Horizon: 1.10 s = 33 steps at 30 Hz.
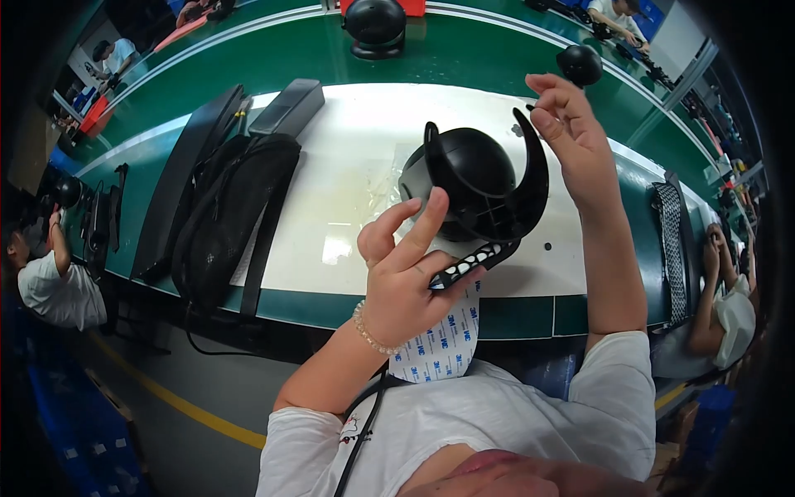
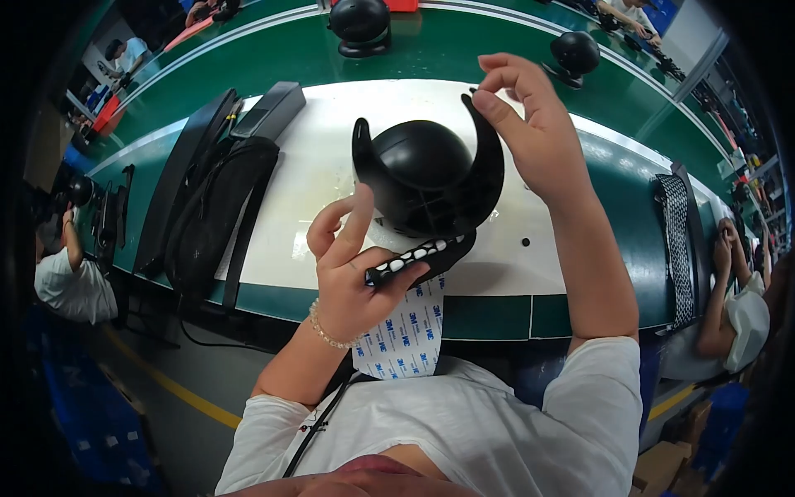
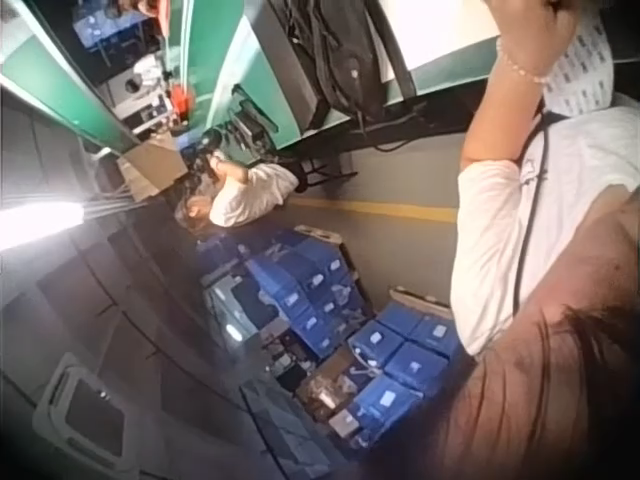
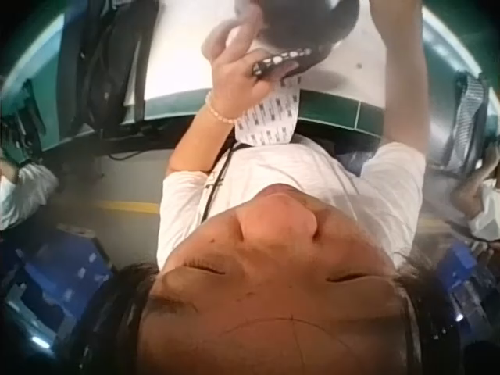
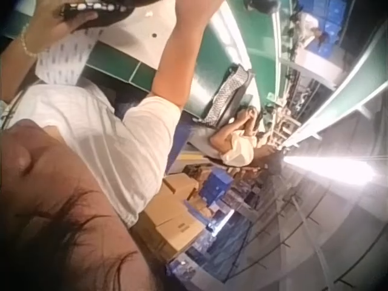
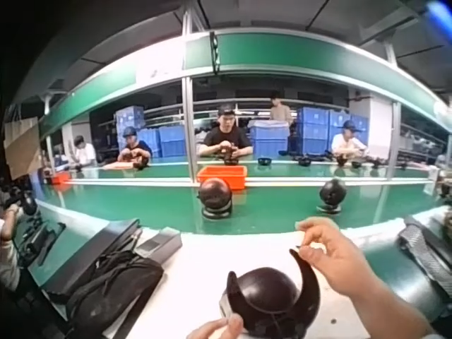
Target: The person is assembling black plastic components for lighting fixtures at a factory workstation.
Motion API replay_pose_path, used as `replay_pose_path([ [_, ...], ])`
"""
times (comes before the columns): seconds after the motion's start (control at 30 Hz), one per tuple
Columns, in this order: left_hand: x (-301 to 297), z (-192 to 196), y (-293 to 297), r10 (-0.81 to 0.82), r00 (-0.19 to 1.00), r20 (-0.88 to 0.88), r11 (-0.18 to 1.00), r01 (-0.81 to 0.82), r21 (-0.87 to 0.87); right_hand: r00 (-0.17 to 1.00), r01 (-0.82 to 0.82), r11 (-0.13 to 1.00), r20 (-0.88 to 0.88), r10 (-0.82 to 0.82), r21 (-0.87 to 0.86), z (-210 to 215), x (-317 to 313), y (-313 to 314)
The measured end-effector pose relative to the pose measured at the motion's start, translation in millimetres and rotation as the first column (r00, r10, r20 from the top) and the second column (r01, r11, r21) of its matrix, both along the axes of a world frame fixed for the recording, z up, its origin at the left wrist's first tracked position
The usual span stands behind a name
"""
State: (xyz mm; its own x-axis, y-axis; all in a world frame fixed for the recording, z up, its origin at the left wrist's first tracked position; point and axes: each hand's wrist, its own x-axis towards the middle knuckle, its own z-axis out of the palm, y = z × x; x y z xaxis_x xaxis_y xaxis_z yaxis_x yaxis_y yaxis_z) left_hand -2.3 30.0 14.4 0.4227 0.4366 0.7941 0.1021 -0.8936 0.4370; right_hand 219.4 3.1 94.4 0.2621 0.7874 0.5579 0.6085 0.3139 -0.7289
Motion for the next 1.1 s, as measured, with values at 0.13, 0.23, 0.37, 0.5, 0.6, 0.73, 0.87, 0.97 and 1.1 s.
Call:
replay_pose_path([
  [0.13,0.5,0.0,-0.9,-0.001,1.000,-0.015,1.000,0.001,0.005,0.962,-0.131,0.988,-0.253,0.107,-0.080,-5.5,9.2,-2.5],
  [0.23,1.2,-1.3,-1.6,-0.001,1.000,-0.010,1.000,0.001,-0.001,0.954,-0.198,0.960,-0.265,0.143,-0.196,1.2,9.2,-2.6],
  [0.37,0.0,-0.6,-1.3,-0.003,1.000,-0.011,1.000,0.003,0.017,0.944,-0.239,0.944,-0.280,0.172,-0.227,2.3,12.3,-2.6],
  [0.5,0.0,0.6,-1.8,0.004,1.000,-0.029,1.000,-0.003,0.028,0.976,-0.125,0.963,-0.205,0.076,-0.240,3.4,4.7,-4.1],
  [0.6,0.5,-0.1,-1.4,0.005,0.999,-0.032,0.999,-0.004,0.033,1.000,0.002,0.982,-0.016,-0.006,-0.189,1.5,1.4,-6.0],
  [0.73,1.6,-1.9,-0.8,0.004,1.000,-0.023,1.000,-0.003,0.029,0.795,0.205,0.976,0.570,-0.208,0.070,4.9,-6.2,-14.0],
  [0.87,-0.3,0.3,-1.4,0.014,0.999,-0.037,1.000,-0.013,0.028,0.658,0.198,0.957,0.695,-0.291,0.213,9.5,-15.4,-20.6],
  [0.97,-1.4,1.9,-1.7,0.029,0.998,-0.048,0.998,-0.027,0.052,0.617,0.198,0.980,0.774,-0.141,0.020,18.4,-14.3,-29.7],
  [1.1,-0.4,0.0,-2.0,0.024,0.999,-0.031,0.997,-0.021,0.068,0.972,0.096,0.992,0.224,-0.076,-0.082,10.0,7.6,-12.1],
])
